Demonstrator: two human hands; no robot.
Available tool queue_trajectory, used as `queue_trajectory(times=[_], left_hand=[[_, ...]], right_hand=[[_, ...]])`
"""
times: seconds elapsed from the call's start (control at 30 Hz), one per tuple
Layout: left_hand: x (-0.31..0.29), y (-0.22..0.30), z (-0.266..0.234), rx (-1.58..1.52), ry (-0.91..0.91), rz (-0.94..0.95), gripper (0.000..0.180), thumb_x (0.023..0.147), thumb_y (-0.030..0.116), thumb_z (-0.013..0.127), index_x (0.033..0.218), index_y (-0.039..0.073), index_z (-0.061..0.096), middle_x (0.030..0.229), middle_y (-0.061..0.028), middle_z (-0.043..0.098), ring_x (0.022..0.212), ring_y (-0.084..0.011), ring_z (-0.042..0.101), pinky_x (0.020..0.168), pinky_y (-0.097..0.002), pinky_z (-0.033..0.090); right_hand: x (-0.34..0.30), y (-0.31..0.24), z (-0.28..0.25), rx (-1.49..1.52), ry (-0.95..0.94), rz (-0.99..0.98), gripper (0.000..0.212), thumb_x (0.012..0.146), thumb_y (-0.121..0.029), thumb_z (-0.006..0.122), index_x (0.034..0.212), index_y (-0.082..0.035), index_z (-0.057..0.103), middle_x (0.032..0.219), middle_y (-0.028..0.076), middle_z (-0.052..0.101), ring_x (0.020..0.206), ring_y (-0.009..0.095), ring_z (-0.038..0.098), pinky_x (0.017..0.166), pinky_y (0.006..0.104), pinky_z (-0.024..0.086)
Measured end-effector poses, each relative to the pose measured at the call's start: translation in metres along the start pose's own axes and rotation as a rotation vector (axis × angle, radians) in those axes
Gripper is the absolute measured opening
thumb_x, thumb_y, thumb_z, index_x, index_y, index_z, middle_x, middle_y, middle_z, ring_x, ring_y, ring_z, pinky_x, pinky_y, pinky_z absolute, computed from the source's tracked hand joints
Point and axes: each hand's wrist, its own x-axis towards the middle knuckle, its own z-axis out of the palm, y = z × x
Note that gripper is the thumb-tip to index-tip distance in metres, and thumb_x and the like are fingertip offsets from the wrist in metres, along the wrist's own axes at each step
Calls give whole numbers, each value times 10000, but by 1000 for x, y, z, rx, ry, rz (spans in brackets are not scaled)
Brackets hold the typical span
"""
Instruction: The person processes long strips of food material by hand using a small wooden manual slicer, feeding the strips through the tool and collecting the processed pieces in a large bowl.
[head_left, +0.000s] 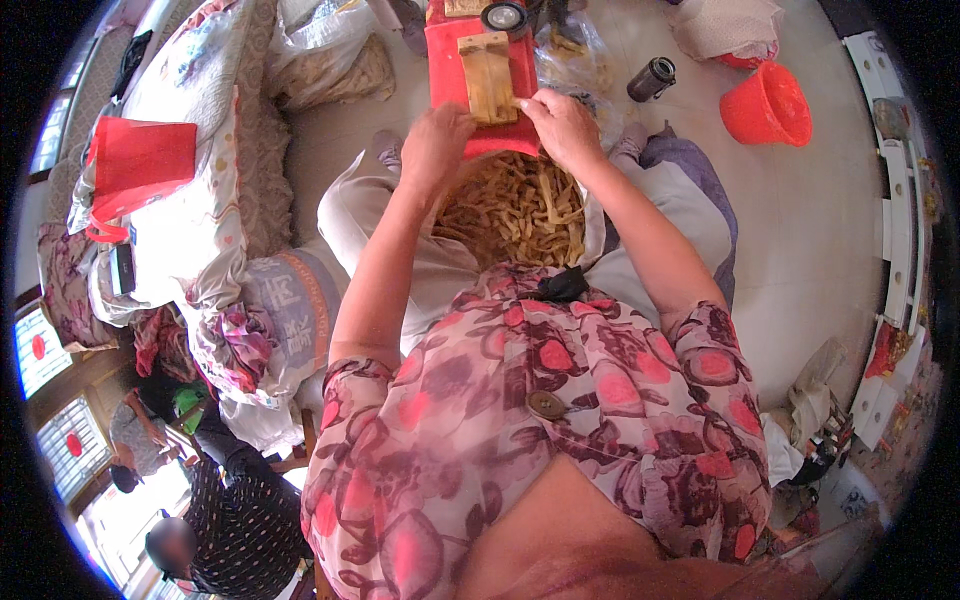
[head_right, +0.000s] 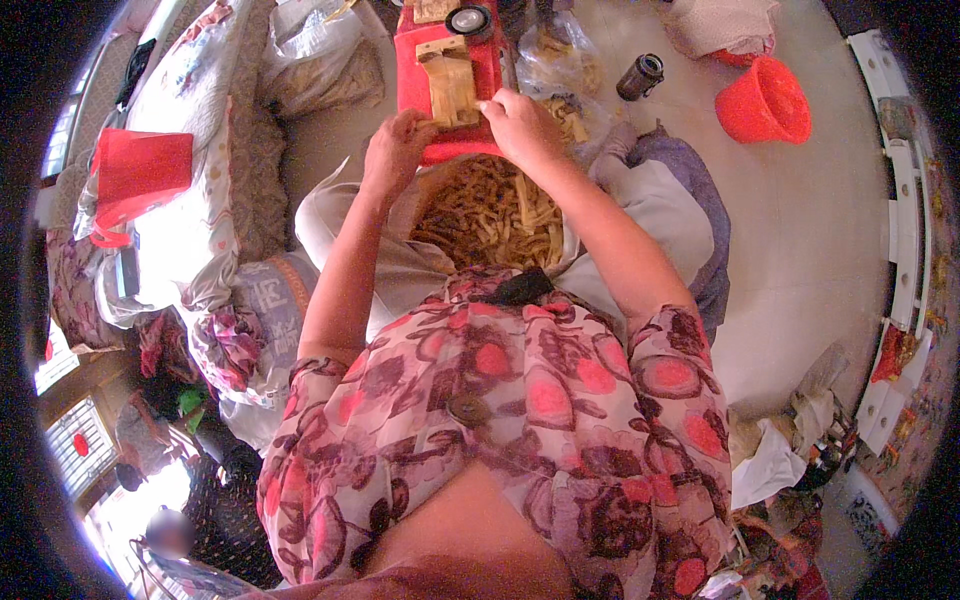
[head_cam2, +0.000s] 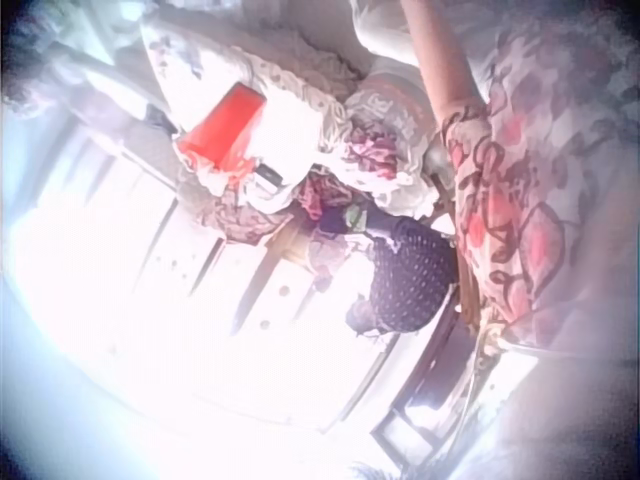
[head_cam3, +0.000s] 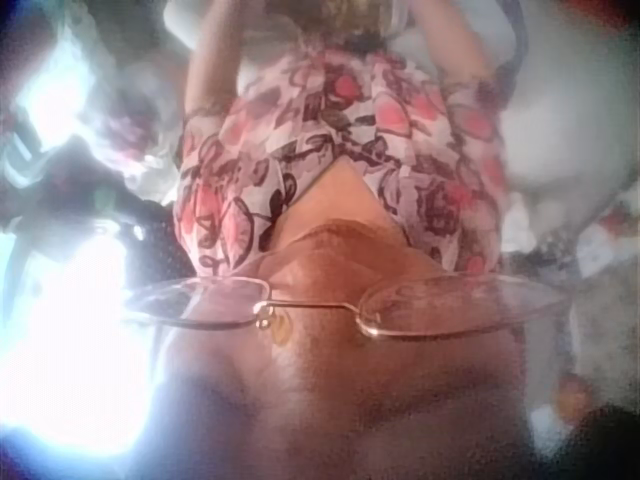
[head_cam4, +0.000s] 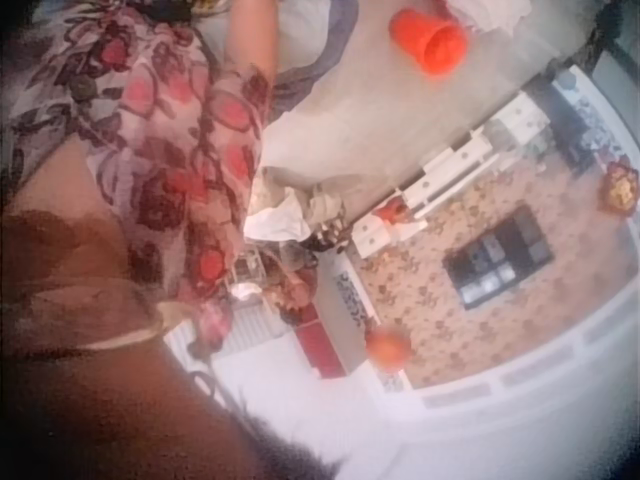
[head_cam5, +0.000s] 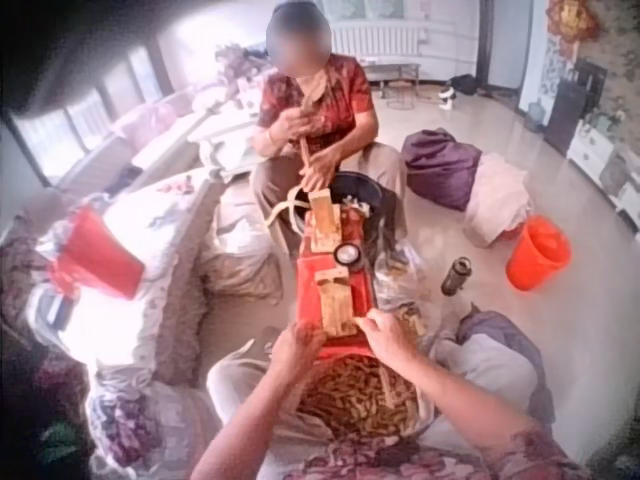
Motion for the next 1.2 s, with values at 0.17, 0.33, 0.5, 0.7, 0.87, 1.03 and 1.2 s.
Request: queue_trajectory(times=[0.17, 0.33, 0.5, 0.7, 0.87, 1.03, 1.2], left_hand=[[-35, 10, 0, -779, -308, -390, 266, 847, 208, 584, 1074, 70, 576, 1080, -131, 576, 967, -243, 554, 812, -331, 451], [-55, 46, -2, -1684, -518, -597, 375, 957, 301, 363, 1172, 19, 483, 1112, -97, 530, 1001, -208, 526, 891, -326, 418], [-49, 16, 29, -1956, -311, -796, 251, 959, 195, 364, 1056, 21, 517, 1006, -72, 546, 928, -180, 538, 843, -323, 434], [-59, 15, 31, -1313, -461, -457, 250, 885, 185, 456, 1058, 32, 551, 923, -69, 591, 851, -209, 576, 764, -336, 461], [-50, 36, -4, -454, 129, -96, 233, 828, 87, 489, 1050, 45, 544, 903, -154, 556, 860, -346, 539, 772, -391, 435], [-49, 32, -10, -410, 129, 0, 161, 858, 72, 456, 993, 33, 535, 940, -178, 537, 884, -365, 516, 777, -391, 425], [-49, 25, -5, -1211, -171, -330, 167, 914, 94, 422, 1011, 11, 528, 953, -104, 568, 881, -211, 556, 791, -315, 444]], right_hand=[[-36, -36, -8, -43, 182, -489, 169, 849, -228, 548, 841, -70, 610, 758, 120, 607, 736, 309, 561, 649, 422, 445], [-73, -54, 5, 237, 87, -703, 138, 799, -72, 621, 931, -35, 608, 815, 113, 597, 774, 299, 569, 688, 353, 451], [-81, -48, 10, 352, -83, -586, 138, 859, -119, 573, 962, -31, 592, 760, 116, 594, 712, 256, 583, 651, 305, 459], [-60, -53, 4, 325, 43, -383, 250, 902, -248, 521, 815, -15, 547, 609, 119, 542, 562, 270, 554, 531, 356, 427], [-47, -10, 28, 797, -179, -49, 218, 907, -230, 495, 824, -31, 527, 649, 50, 553, 519, 150, 510, 461, 317, 387], [-62, -38, 1, 1171, -613, 326, 313, 925, -299, 460, 790, -32, 553, 646, 17, 540, 515, 93, 493, 464, 222, 395], [-64, -41, -9, 436, -230, -290, 320, 911, -307, 500, 825, -6, 566, 629, 46, 564, 549, 120, 528, 528, 283, 424]])
